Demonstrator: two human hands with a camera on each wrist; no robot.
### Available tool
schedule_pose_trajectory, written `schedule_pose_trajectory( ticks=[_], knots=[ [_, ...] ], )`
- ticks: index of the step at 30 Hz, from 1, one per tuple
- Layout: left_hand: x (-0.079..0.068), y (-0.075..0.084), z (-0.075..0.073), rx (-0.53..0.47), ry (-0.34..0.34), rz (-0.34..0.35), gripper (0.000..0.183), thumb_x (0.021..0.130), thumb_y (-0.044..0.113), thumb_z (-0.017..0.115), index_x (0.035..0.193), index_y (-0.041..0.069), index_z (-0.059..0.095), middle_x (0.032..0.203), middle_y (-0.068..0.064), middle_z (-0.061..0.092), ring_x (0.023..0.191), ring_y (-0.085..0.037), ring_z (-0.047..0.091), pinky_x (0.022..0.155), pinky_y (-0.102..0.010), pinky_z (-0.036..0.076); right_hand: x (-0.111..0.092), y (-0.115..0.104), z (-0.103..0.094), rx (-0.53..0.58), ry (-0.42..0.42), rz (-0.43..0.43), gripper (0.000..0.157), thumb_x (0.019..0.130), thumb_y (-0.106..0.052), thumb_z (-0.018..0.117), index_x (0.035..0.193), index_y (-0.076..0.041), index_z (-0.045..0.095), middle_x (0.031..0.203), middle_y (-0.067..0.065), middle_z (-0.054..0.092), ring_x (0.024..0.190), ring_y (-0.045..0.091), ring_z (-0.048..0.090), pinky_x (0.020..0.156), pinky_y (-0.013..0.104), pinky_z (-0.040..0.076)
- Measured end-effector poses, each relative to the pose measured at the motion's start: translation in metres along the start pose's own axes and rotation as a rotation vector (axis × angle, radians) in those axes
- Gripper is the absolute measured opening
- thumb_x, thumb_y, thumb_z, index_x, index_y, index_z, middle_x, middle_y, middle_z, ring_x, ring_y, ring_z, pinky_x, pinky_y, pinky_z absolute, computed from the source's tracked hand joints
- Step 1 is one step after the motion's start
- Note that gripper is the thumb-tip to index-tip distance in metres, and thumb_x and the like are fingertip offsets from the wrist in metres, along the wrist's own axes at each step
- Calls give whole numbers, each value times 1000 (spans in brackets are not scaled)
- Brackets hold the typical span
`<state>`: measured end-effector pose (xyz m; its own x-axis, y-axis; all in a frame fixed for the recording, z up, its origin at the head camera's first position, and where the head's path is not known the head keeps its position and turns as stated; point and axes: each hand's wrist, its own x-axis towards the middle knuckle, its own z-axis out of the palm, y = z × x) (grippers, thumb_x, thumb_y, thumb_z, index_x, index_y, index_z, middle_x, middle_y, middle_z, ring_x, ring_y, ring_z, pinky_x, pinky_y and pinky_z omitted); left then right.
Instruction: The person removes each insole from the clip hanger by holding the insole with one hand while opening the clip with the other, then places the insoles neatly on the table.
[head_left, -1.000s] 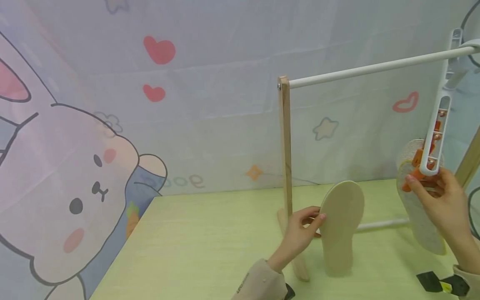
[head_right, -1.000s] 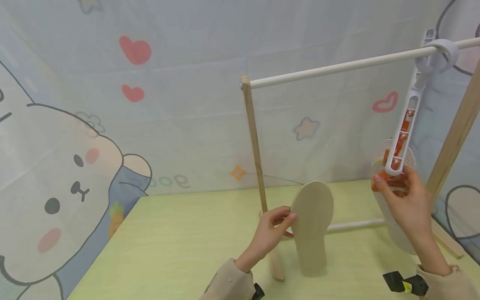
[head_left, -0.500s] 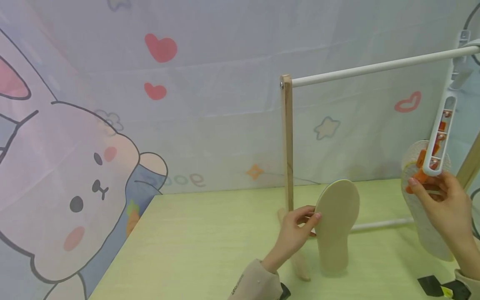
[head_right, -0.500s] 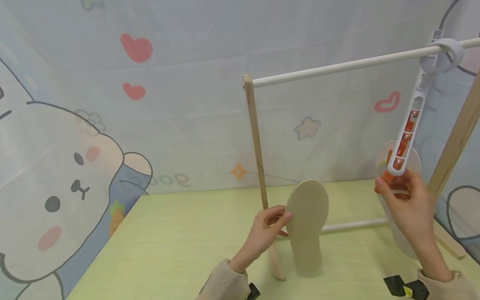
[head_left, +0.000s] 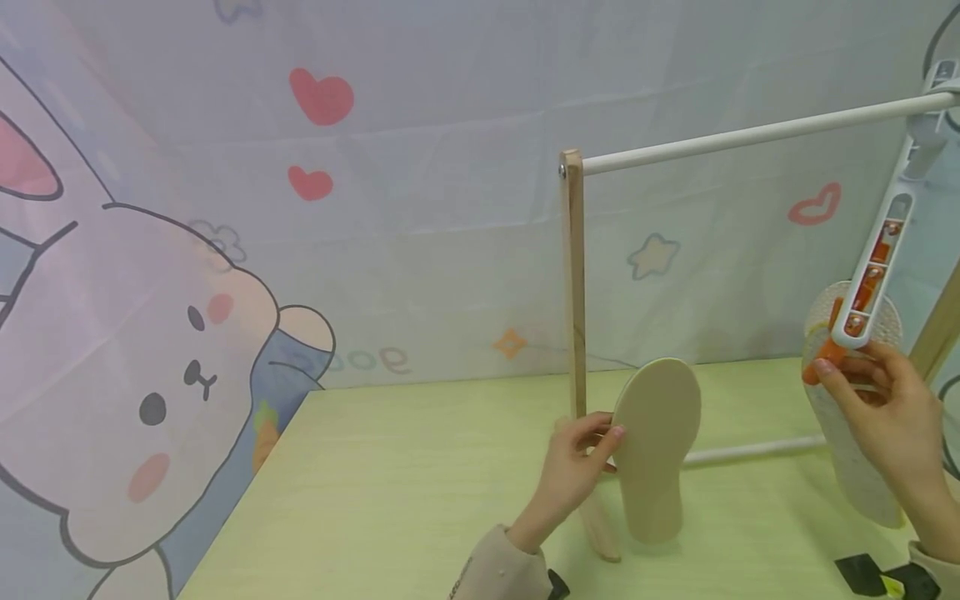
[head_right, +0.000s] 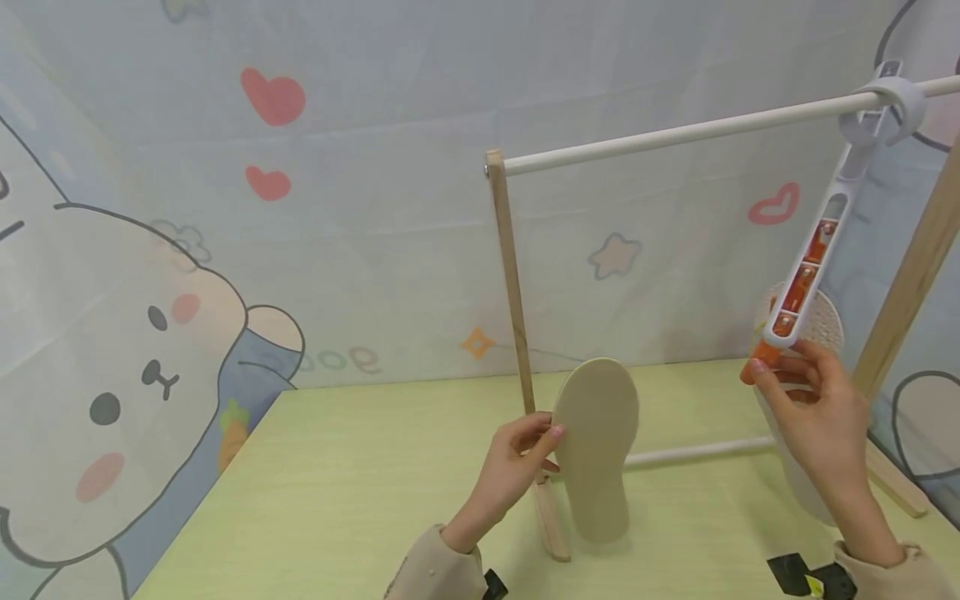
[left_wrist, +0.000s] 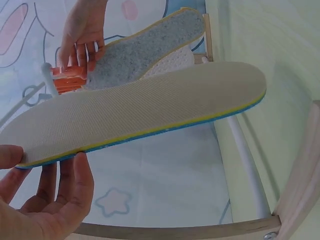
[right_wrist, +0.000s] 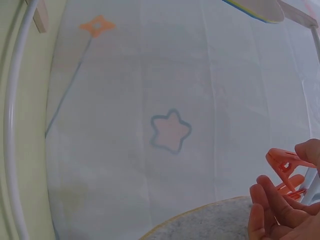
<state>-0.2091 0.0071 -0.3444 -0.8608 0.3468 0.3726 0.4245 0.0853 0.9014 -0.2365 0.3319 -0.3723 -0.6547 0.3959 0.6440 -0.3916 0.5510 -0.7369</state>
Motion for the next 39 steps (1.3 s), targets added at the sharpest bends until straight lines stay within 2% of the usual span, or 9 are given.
schedule_pose_trajectory(
  ticks=[9, 15, 18, 20, 25, 27, 29, 33, 39],
  knots=[
    [5, -21, -7, -19, 56, -24, 23, 87, 11, 55, 104, -4, 61, 99, -22, 62, 80, -19, 61, 61, -33, 55, -3, -12, -1, -1, -7, 21, 40, 79, -7, 65, 117, -7, 53, 80, -34, 54, 66, -17, 51, 58, -1, 39],
    [3, -19, -16, -44, 78, -19, 24, 87, 11, 56, 104, -5, 60, 96, -26, 61, 77, -10, 60, 60, -19, 52, 11, 69, 3, -61, 20, 0, 45, 76, -14, 70, 119, -17, 54, 84, -29, 60, 68, -12, 57, 57, 3, 43],
    [2, -18, -19, -48, 82, -29, 24, 87, 11, 56, 104, -5, 61, 95, -27, 61, 75, -6, 58, 61, -21, 53, 14, 84, 3, -74, -3, 3, 46, 77, -16, 69, 120, -18, 53, 86, -28, 60, 68, -11, 57, 57, 4, 43],
    [2, -18, -22, -47, 85, -35, 24, 87, 12, 56, 104, -4, 61, 95, -26, 61, 74, -4, 57, 61, -22, 53, 9, 51, 1, -53, -22, 17, 38, 79, -14, 67, 114, -22, 54, 83, -31, 58, 65, -14, 55, 57, 2, 42],
    [2, -18, -28, -28, 104, -49, 23, 87, 13, 56, 102, -3, 62, 94, -25, 62, 71, -2, 56, 62, -26, 54, 0, 3, 1, -24, -23, 27, 28, 80, -11, 65, 104, -23, 55, 77, -36, 55, 63, -17, 52, 57, 0, 40],
    [2, -17, -30, -34, 111, -49, 22, 87, 13, 56, 102, -3, 62, 93, -26, 62, 69, -2, 55, 61, -26, 53, 1, 9, 1, -14, -24, 15, 27, 80, -11, 65, 104, -19, 56, 77, -35, 56, 64, -17, 53, 57, 0, 41],
    [2, -17, -32, -54, 117, -51, 22, 87, 11, 55, 101, -4, 61, 93, -28, 61, 68, -1, 55, 60, -22, 52, -1, -5, 1, 86, -29, 0, 26, 79, -4, 64, 101, -15, 57, 76, -31, 58, 63, -15, 54, 56, 0, 40],
    [3, -17, -35, -91, 127, -54, 21, 87, 9, 55, 101, -6, 60, 94, -30, 61, 67, -1, 56, 59, -20, 51, -3, -13, 1, 124, -27, -29, 24, 79, -3, 64, 99, -15, 57, 76, -30, 59, 64, -16, 54, 57, -1, 40],
    [2, -16, -38, -95, 137, -53, 21, 87, 8, 54, 102, -6, 60, 96, -29, 61, 68, -1, 56, 60, -20, 51, -3, -2, 2, 79, -23, -27, 27, 78, -5, 66, 102, -12, 57, 78, -30, 58, 67, -16, 54, 58, -1, 40]
  ],
)
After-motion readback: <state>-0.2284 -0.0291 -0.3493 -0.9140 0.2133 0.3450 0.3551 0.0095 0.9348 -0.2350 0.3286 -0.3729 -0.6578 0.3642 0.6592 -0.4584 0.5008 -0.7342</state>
